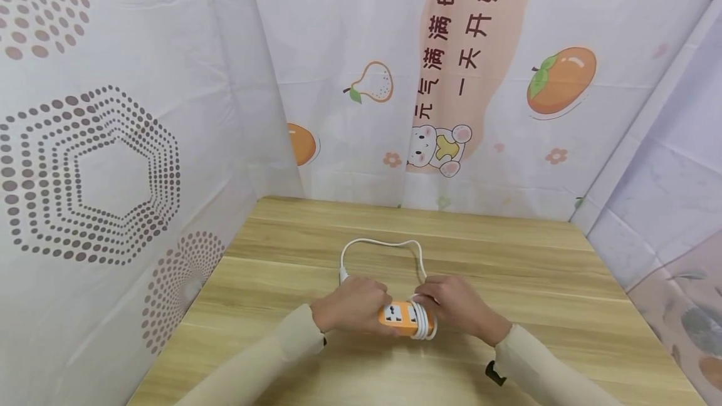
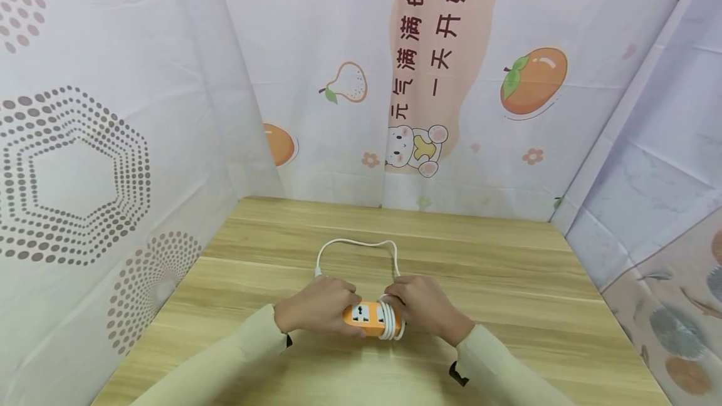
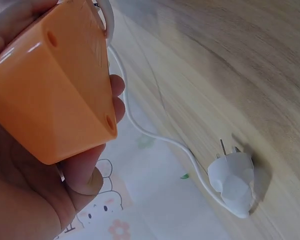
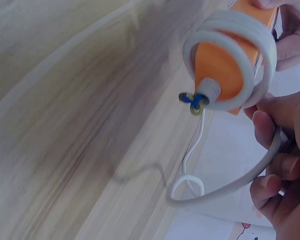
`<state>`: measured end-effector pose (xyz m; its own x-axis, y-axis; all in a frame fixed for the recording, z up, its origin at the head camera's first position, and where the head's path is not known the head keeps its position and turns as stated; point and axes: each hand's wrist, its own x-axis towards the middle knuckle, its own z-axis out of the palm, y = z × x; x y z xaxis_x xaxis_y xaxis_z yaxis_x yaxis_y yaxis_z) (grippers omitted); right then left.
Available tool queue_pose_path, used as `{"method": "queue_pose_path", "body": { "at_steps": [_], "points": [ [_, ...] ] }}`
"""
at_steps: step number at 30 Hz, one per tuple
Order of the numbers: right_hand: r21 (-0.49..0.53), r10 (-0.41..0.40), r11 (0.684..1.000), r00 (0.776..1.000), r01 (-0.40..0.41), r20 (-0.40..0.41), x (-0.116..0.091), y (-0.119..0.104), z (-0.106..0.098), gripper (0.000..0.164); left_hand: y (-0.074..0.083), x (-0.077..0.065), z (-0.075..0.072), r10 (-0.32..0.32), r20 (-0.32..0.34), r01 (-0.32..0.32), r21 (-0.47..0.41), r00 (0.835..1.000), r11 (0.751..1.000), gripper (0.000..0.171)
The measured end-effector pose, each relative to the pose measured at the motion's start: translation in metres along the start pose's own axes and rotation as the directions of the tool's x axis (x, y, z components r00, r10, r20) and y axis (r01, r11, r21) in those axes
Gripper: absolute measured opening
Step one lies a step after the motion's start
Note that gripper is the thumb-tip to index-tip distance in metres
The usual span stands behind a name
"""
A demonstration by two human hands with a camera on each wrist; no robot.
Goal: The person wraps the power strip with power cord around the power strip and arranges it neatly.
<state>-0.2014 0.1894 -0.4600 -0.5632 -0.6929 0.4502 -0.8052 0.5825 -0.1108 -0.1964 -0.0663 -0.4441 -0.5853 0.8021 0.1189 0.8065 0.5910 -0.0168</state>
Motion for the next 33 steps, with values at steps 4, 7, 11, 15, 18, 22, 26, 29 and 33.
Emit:
{"method": "queue_pose_path", "body": {
  "at_steps": [4,7,11,15,18,22,26,29,33],
  "points": [
    [0.001,0.005,1.000,1.000,-0.005,-0.007,0.001,-0.003,-0.001,0.006,0.000,0.000,0.002,-0.010,-0.033,0.011,0.041,0.999,0.999,0.050],
    [-0.002,0.003,1.000,1.000,-0.003,-0.013,0.004,-0.006,0.000,0.005,0.000,0.001,0.007,-0.022,-0.058,0.028,0.102,0.998,0.994,0.050],
    [-0.004,0.007,1.000,1.000,-0.007,-0.013,0.007,-0.010,0.002,0.006,0.000,0.002,0.015,-0.062,-0.071,0.072,0.151,0.996,0.986,0.051],
    [0.002,0.034,0.999,0.999,-0.034,-0.012,0.008,-0.012,0.003,0.006,0.000,0.001,0.018,-0.109,-0.090,0.118,0.103,0.990,0.988,0.051],
    [0.009,0.051,0.999,0.998,-0.051,-0.030,0.008,-0.012,0.002,0.005,-0.003,0.001,0.017,-0.138,-0.116,0.146,0.064,0.984,0.987,0.051],
    [0.019,0.064,0.998,0.996,-0.063,-0.055,0.010,-0.013,0.000,0.009,-0.012,0.000,0.015,-0.184,-0.133,0.193,0.055,0.974,0.980,0.050],
    [0.037,0.075,0.997,0.996,-0.073,-0.058,0.013,-0.014,-0.003,0.013,-0.020,-0.001,0.014,-0.215,-0.141,0.222,0.041,0.967,0.974,0.051],
    [0.048,0.074,0.996,0.995,-0.071,-0.061,0.015,-0.015,-0.004,0.013,-0.022,-0.002,0.013,-0.223,-0.158,0.232,0.039,0.962,0.972,0.052],
    [0.060,0.077,0.996,0.994,-0.072,-0.074,0.017,-0.017,-0.005,0.012,-0.022,-0.002,0.013,-0.253,-0.165,0.259,0.015,0.953,0.966,0.053]
  ]
}}
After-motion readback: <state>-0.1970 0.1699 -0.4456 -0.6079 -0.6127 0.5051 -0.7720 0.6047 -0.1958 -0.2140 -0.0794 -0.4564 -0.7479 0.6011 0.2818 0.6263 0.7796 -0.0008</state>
